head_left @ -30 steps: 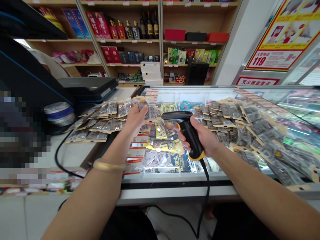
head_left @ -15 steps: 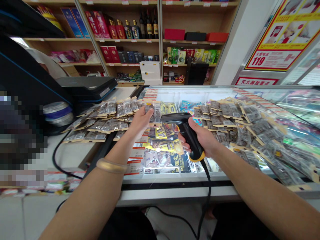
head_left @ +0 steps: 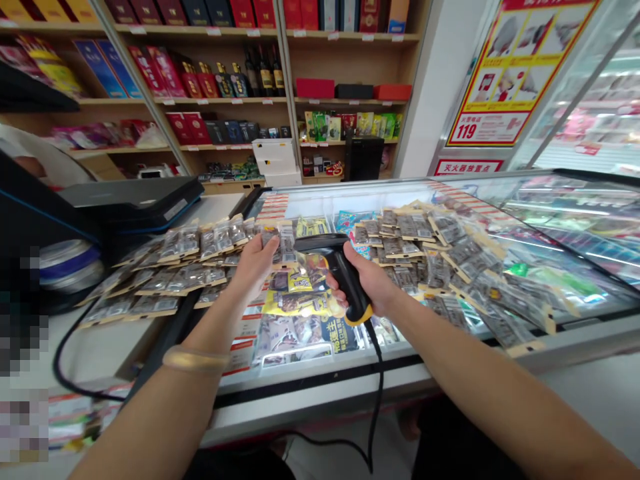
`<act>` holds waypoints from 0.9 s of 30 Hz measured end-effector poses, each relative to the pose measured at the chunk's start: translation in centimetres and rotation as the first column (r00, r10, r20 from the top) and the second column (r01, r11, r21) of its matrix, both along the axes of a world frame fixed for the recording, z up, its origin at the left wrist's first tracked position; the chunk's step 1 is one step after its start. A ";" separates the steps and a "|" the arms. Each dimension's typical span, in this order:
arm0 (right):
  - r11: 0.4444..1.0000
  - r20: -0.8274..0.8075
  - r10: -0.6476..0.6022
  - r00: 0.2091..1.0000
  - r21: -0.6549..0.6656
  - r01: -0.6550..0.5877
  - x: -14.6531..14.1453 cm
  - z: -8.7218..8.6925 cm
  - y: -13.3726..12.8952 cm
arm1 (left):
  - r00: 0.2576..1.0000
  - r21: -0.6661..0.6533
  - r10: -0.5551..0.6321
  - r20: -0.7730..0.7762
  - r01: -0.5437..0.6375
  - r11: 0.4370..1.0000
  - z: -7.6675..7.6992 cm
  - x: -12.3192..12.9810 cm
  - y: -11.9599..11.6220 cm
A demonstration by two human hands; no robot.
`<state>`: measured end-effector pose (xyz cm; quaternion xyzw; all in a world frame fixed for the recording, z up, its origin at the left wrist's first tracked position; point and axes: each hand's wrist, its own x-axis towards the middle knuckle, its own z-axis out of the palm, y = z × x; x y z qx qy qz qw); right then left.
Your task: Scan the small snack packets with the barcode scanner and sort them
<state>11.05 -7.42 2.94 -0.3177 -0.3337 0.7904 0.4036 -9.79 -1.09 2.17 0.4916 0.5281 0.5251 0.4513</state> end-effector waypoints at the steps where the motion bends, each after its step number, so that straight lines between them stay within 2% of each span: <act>1: 1.000 -0.013 -0.023 1.000 0.007 0.023 0.4 0.4 -0.2 | 1.000 0.006 0.002 -0.010 -0.002 1.000 0.4 0.4 0.1; 4: 0.991 -0.060 -0.114 0.992 0.061 0.117 2.7 1.9 -0.8 | 0.999 0.146 -0.023 -0.026 0.026 0.989 2.1 2.8 0.7; 7: 0.963 -0.098 -0.220 0.971 0.136 0.232 7.0 3.3 -1.7 | 0.995 0.280 -0.079 -0.066 0.094 0.956 3.9 6.9 1.5; 11: 0.879 -0.122 -0.403 0.907 0.224 0.421 13.9 4.0 -2.9 | 0.966 0.263 -0.134 -0.221 0.192 0.946 5.2 14.1 2.6; 14: 0.810 -0.139 -0.511 0.848 0.253 0.529 18.0 3.7 -3.7 | 0.925 0.262 -0.070 -0.374 0.177 0.949 5.5 19.2 3.6; 17: 0.762 -0.149 -0.581 0.800 0.247 0.599 20.6 2.9 -4.5 | 0.855 0.242 -0.013 -0.518 0.161 0.957 5.3 22.8 4.5; 20: 0.743 -0.157 -0.619 0.770 0.202 0.638 22.0 2.4 -5.1 | 0.767 0.200 -0.012 -0.641 0.181 0.963 5.0 24.7 5.0; 23: 0.734 -0.163 -0.642 0.749 0.153 0.662 22.7 2.0 -5.4 | 0.687 0.159 -0.033 -0.725 0.214 0.964 4.5 25.5 5.0; 27: 0.731 -0.171 -0.650 0.741 0.128 0.671 23.0 1.7 -5.2 | 0.658 0.137 -0.063 -0.750 0.247 0.959 4.1 25.5 4.6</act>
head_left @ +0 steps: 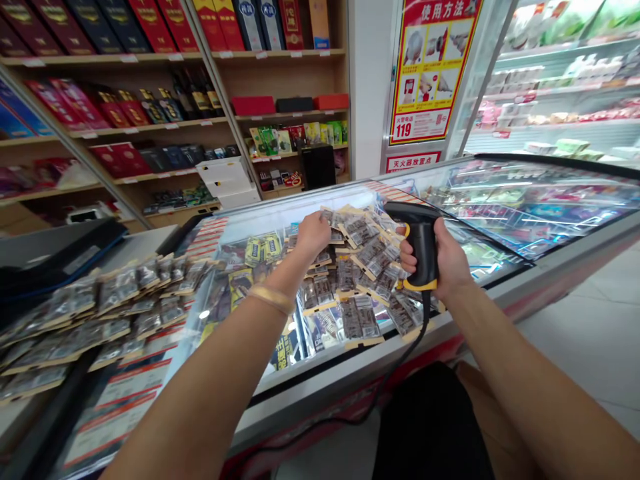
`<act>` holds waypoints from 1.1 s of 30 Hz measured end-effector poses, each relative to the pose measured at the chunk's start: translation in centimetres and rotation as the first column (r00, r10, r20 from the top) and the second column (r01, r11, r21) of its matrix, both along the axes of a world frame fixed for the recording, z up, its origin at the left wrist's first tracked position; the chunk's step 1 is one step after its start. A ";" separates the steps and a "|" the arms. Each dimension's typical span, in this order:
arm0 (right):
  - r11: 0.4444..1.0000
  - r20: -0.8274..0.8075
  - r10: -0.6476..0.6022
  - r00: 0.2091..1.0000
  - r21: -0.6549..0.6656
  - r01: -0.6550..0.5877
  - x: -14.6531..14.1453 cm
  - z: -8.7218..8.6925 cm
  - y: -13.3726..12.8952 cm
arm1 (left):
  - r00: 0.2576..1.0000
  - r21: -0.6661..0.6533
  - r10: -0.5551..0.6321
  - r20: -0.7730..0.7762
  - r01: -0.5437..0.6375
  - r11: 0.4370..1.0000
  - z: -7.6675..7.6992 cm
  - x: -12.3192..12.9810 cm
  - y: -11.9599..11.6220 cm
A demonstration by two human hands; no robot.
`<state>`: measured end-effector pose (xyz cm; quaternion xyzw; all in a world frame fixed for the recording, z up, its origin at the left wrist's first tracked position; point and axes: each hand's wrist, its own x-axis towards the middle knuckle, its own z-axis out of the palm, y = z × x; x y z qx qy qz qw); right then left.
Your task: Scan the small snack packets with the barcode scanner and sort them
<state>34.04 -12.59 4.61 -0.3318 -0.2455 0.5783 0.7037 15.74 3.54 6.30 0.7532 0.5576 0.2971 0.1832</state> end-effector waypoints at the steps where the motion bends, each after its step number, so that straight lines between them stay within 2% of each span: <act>1: 1.000 0.001 0.002 1.000 0.002 -0.002 -0.1 -0.1 0.1 | 1.000 0.008 0.003 0.012 -0.003 1.000 0.0 -0.2 -0.1; 5: 0.999 0.042 0.034 0.999 0.034 -0.036 -1.1 0.1 0.3 | 0.997 0.048 0.039 0.071 -0.042 0.998 0.4 -1.8 -0.7; 8: 0.993 0.085 0.090 0.992 0.068 -0.096 -2.8 0.8 0.7 | 0.993 0.111 0.043 0.113 -0.056 0.992 0.5 -4.8 -1.2; 11: 0.980 0.116 0.165 0.979 0.093 -0.176 -5.9 1.6 1.6 | 0.984 0.220 0.081 0.157 -0.115 0.969 0.2 -9.5 -1.5; 15: 0.942 0.138 0.314 0.939 0.078 -0.326 -12.0 2.2 3.2 | 0.960 0.293 0.192 0.203 -0.247 0.924 -0.6 -17.5 -1.5; 18: 0.899 0.116 0.430 0.895 0.034 -0.437 -17.0 2.2 4.4 | 0.922 0.280 0.343 0.177 -0.382 0.881 -0.8 -23.0 -1.9; 21: 0.858 0.101 0.513 0.853 -0.028 -0.513 -21.0 1.9 5.2 | 0.840 0.293 0.532 0.106 -0.538 0.791 -0.7 -26.8 -2.7; 24: 0.834 0.099 0.551 0.829 -0.101 -0.542 -23.4 1.5 5.6 | 0.752 0.306 0.656 0.059 -0.639 0.706 -0.8 -29.2 -3.5; 26: 0.817 0.091 0.573 0.814 -0.138 -0.560 -24.1 0.9 5.7 | 0.707 0.296 0.706 0.034 -0.682 0.669 -1.2 -30.2 -3.8; 30: 0.773 0.065 0.625 0.777 -0.183 -0.607 -24.0 -1.1 5.9 | 0.617 0.225 0.787 -0.025 -0.763 0.606 -2.5 -32.1 -3.4; 33: 0.745 0.060 0.658 0.751 -0.199 -0.637 -23.7 -2.5 6.0 | 0.565 0.180 0.825 0.001 -0.812 0.555 -3.3 -33.6 -2.9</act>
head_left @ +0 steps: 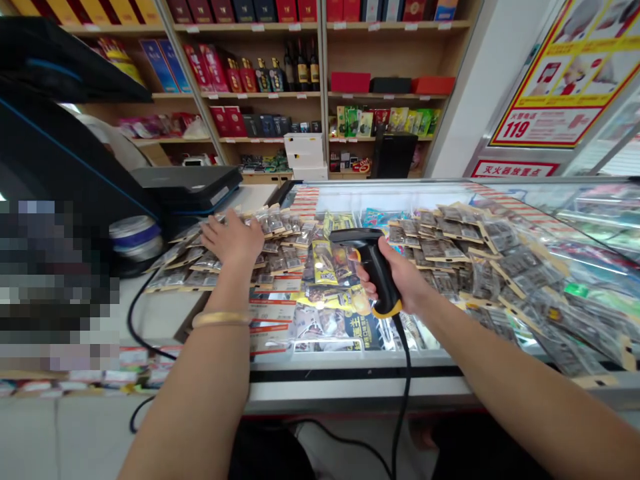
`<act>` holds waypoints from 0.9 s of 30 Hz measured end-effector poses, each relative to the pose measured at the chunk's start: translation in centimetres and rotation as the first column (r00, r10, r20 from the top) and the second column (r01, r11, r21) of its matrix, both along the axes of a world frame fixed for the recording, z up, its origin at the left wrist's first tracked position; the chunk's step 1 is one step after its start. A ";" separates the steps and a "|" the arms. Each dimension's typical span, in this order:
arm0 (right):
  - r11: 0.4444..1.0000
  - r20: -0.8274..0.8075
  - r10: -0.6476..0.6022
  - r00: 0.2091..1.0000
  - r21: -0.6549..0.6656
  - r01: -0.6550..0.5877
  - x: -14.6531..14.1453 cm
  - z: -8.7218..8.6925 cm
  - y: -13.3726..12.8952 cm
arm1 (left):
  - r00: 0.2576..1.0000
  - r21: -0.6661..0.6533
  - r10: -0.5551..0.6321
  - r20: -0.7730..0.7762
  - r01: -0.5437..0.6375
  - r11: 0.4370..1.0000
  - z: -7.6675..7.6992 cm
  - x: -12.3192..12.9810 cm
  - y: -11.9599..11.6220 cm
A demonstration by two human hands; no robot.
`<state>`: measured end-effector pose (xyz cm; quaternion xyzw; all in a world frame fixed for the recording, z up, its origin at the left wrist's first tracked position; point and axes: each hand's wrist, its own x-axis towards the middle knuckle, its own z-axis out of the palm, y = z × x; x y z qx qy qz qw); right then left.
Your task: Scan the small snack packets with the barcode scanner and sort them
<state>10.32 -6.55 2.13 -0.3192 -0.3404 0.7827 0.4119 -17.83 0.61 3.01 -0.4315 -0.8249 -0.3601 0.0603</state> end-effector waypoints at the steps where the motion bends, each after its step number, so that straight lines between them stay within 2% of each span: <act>1: 1.000 0.000 0.008 1.000 -0.002 -0.008 0.1 -0.3 0.0 | 1.000 0.017 0.008 0.013 -0.009 1.000 -0.2 -0.4 0.1; 5: 0.999 0.019 0.035 0.999 -0.020 -0.035 0.0 -0.9 -0.1 | 1.000 0.013 -0.005 0.006 0.005 1.000 -0.1 -1.2 -0.3; 9: 0.999 0.041 0.052 0.998 -0.005 -0.052 -0.1 -1.0 -0.3 | 1.000 -0.023 0.014 0.017 -0.013 1.000 0.9 -0.4 -1.3; 13: 0.998 0.064 0.057 0.996 0.006 -0.057 -0.1 -0.9 -0.3 | 0.994 0.098 -0.018 0.104 0.007 0.995 1.8 -0.3 -1.6; 16: 0.998 0.056 0.057 0.997 0.026 -0.058 -0.1 -0.8 -0.4 | 0.961 0.220 -0.138 0.238 0.085 0.972 1.8 -0.3 -1.1; 18: 0.998 0.050 0.052 0.997 0.038 -0.054 0.0 -0.9 -0.4 | 0.869 0.312 -0.291 0.401 0.169 0.935 1.6 0.2 -0.8; 21: 0.997 0.043 0.057 0.997 0.051 -0.059 0.0 -0.9 -0.4 | 0.582 0.423 -0.513 0.631 0.296 0.856 1.5 1.9 -0.8; 23: 0.997 0.037 0.055 0.998 0.059 -0.057 0.0 -0.9 -0.4 | 0.425 0.453 -0.576 0.698 0.361 0.815 1.4 3.1 -1.0; 25: 0.996 0.034 0.049 0.998 0.068 -0.052 0.0 -0.8 -0.5 | 0.357 0.455 -0.594 0.721 0.401 0.795 1.2 4.2 -1.2; 27: 0.996 0.039 0.041 0.998 0.078 -0.044 0.0 -0.7 -0.5 | 0.349 0.437 -0.590 0.728 0.427 0.792 1.0 4.8 -1.2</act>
